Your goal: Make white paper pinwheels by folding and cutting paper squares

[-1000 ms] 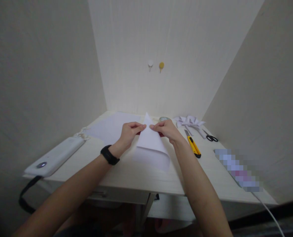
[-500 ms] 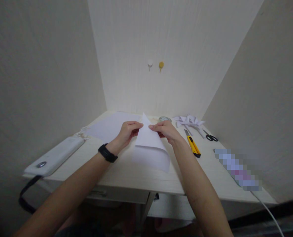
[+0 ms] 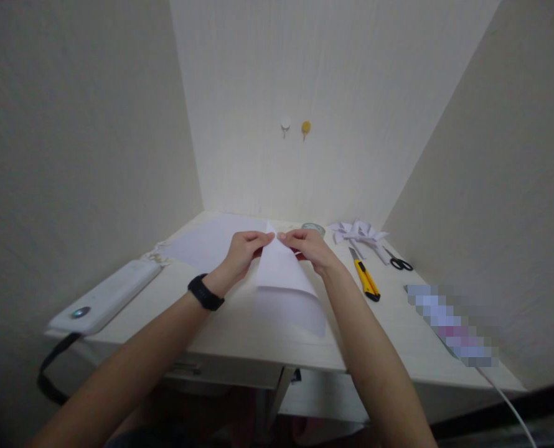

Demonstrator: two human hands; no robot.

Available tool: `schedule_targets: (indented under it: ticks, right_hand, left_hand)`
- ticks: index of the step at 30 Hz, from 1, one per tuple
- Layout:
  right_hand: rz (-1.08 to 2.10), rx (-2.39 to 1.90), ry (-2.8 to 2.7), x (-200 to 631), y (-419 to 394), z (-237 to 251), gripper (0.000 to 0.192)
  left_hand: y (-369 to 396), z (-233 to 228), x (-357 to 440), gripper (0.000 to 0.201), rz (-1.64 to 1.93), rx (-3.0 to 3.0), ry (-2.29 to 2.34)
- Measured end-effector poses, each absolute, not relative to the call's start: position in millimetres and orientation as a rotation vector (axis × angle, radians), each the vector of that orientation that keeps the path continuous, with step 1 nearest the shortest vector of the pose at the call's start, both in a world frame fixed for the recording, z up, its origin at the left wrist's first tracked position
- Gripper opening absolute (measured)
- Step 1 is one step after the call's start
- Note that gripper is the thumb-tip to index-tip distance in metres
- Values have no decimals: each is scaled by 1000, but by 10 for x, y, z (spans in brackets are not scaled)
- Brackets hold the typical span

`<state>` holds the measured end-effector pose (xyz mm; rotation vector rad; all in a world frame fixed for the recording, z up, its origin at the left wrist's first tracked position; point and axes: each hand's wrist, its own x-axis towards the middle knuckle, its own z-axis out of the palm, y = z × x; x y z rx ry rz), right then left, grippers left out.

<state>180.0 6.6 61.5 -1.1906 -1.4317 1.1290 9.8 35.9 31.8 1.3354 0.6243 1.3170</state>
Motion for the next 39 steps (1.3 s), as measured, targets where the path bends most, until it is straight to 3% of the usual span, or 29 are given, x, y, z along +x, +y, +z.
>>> schedule_targets:
  ticks: [18, 28, 39]
  right_hand:
    - [858, -1127, -1393, 1597, 211, 825, 25]
    - [930, -1130, -1363, 1613, 249, 794, 16]
    - [858, -1102, -1234, 1544, 257, 788, 19]
  left_hand:
    - [316, 319, 121, 31, 1326, 1585, 676]
    - [291, 311, 121, 32, 1299, 1595, 642]
    - [314, 297, 127, 34, 1283, 1619, 641]
